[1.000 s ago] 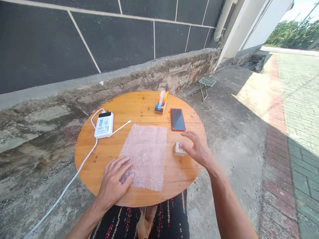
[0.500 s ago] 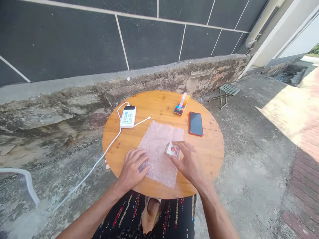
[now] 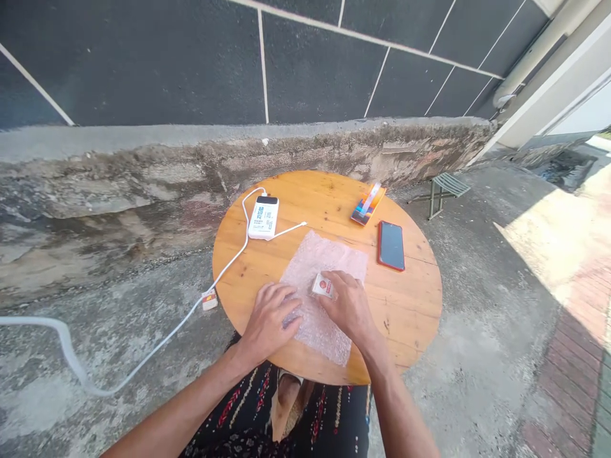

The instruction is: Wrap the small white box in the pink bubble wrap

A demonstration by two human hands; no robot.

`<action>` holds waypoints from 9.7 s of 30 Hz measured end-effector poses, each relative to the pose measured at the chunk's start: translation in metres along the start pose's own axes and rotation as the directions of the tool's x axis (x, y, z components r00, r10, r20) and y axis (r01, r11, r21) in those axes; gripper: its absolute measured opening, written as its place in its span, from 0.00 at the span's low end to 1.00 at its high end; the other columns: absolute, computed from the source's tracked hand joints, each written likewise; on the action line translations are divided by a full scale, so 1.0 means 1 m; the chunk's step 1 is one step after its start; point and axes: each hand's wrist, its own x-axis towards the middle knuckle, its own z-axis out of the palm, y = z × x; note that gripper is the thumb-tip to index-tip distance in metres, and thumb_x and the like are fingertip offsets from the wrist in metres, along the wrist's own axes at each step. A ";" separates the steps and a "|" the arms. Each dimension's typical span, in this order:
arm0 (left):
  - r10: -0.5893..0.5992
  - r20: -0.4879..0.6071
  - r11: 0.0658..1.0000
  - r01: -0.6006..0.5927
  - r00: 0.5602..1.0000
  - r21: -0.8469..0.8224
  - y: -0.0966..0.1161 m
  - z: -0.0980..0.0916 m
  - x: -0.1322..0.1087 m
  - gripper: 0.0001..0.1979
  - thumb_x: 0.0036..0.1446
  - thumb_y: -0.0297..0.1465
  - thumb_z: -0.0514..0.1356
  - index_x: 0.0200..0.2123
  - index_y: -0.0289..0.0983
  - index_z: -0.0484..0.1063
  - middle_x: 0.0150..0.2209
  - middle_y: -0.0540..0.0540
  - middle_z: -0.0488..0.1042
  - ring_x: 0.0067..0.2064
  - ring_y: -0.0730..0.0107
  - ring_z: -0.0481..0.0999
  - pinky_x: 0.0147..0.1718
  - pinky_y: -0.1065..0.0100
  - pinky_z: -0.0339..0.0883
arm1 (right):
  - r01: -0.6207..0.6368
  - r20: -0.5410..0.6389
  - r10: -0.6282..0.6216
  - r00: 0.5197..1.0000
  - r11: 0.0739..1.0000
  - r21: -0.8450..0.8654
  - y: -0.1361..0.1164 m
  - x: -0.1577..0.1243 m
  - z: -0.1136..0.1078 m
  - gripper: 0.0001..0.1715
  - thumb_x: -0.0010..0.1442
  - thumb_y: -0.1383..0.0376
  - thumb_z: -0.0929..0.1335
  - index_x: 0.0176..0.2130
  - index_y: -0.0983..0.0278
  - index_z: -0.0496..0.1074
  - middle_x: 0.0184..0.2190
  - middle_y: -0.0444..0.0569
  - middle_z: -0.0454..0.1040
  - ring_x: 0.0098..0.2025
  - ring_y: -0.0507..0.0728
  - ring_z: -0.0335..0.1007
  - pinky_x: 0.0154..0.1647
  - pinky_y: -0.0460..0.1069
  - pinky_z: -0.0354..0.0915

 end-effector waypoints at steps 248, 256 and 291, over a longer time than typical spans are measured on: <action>0.185 0.270 0.945 -0.247 0.945 0.216 0.049 -0.007 0.030 0.09 0.59 0.21 0.50 0.31 0.36 0.68 0.37 0.46 0.66 0.41 0.67 0.64 0.37 0.68 0.62 | -0.557 0.113 0.552 0.826 0.770 0.312 0.020 -0.092 -0.023 0.26 0.61 0.48 0.57 0.38 0.65 0.71 0.26 0.49 0.75 0.27 0.57 0.73 0.27 0.48 0.64; 0.181 0.218 0.963 -0.218 0.959 0.157 0.047 -0.004 0.028 0.10 0.58 0.21 0.51 0.29 0.36 0.68 0.37 0.46 0.66 0.41 0.67 0.65 0.37 0.68 0.63 | -0.561 0.111 0.651 0.751 0.540 0.627 0.005 -0.070 0.005 0.24 0.55 0.50 0.64 0.44 0.65 0.64 0.15 0.40 0.68 0.12 0.51 0.62 0.10 0.42 0.56; 0.200 0.336 0.964 -0.247 0.921 0.103 0.052 -0.016 0.036 0.07 0.59 0.22 0.51 0.36 0.38 0.66 0.38 0.47 0.66 0.42 0.67 0.66 0.39 0.68 0.63 | -0.421 -0.196 0.557 0.807 0.776 0.470 0.000 -0.031 0.027 0.17 0.55 0.63 0.61 0.44 0.66 0.65 0.21 0.41 0.66 0.23 0.53 0.63 0.25 0.45 0.56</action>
